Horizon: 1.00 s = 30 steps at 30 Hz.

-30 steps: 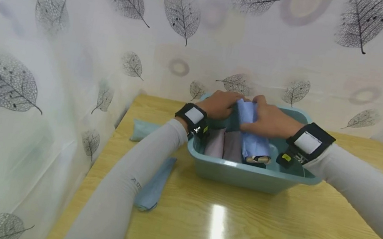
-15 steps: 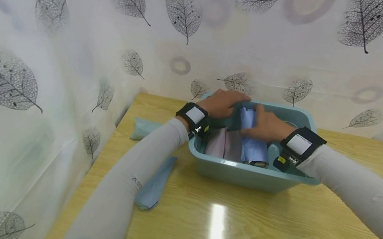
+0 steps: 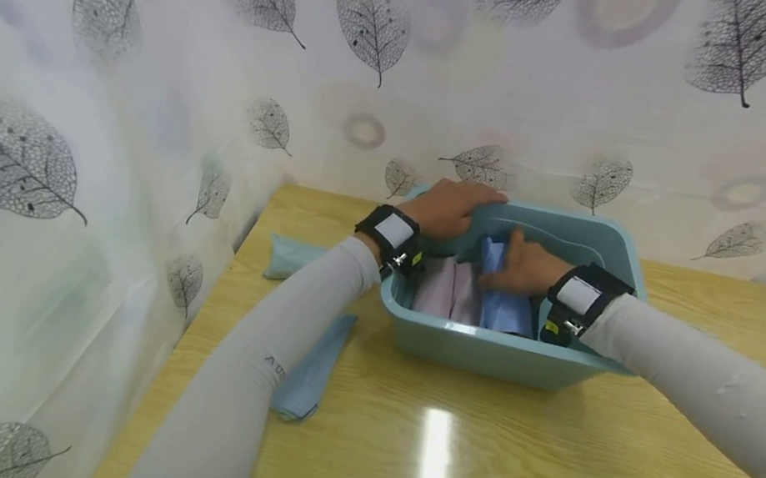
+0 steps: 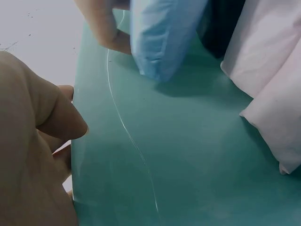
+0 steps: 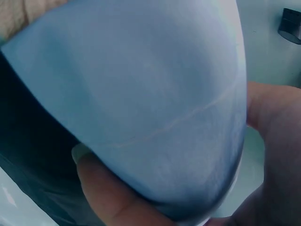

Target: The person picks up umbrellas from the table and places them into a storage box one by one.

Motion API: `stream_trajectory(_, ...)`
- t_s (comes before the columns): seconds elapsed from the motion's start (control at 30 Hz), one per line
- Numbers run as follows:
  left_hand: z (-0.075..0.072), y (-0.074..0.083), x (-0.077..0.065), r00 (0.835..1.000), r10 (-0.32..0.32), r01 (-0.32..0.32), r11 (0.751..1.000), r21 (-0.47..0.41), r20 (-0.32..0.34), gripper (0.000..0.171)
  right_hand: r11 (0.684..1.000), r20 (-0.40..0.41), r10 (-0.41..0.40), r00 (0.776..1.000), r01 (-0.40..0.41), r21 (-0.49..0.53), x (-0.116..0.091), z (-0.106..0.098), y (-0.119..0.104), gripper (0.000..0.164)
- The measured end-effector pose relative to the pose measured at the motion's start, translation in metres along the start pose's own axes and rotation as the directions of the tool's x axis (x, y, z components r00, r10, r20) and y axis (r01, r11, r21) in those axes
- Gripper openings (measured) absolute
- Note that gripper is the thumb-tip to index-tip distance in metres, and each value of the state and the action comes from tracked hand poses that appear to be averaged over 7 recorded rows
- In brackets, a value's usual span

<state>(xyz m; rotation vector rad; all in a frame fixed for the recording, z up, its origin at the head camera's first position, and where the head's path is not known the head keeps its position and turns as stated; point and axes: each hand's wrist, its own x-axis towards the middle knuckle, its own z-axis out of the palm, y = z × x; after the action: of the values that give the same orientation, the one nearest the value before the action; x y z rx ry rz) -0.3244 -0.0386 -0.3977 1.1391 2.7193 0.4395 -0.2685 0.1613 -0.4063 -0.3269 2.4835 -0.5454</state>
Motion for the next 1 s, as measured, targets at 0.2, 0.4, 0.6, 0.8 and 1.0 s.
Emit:
stream_trajectory(0.2, -0.002, 0.003, -0.001, 1.000, -0.013, 0.013, 1.000, 0.004, 0.012, 0.058, 0.999, 0.018, 0.006, 1.000, -0.005, -0.036, 0.000, 0.006, -0.001, 0.104)
stream_trajectory(0.4, 0.000, 0.000, 0.002, 1.000, -0.014, 0.014, 1.000, 0.016, 0.011, 0.058, 0.996, 0.035, 0.024, 0.999, -0.021, -0.081, 0.007, 0.011, 0.004, 0.099)
stream_trajectory(0.6, 0.000, 0.000, 0.001, 1.000, -0.019, 0.019, 1.000, 0.007, 0.013, 0.058, 0.994, 0.060, 0.049, 0.997, -0.043, -0.097, 0.010, 0.012, 0.005, 0.097)
stream_trajectory(0.8, -0.001, 0.000, 0.002, 0.999, -0.028, 0.028, 1.000, 0.007, 0.020, 0.059, 0.994, 0.062, 0.044, 0.997, -0.038, -0.099, 0.007, 0.012, 0.004, 0.099)
stream_trajectory(1.0, -0.001, 0.000, 0.003, 0.999, -0.027, 0.027, 1.000, 0.013, 0.027, 0.059, 0.995, 0.068, 0.050, 0.996, -0.044, -0.092, 0.011, 0.015, 0.007, 0.101)
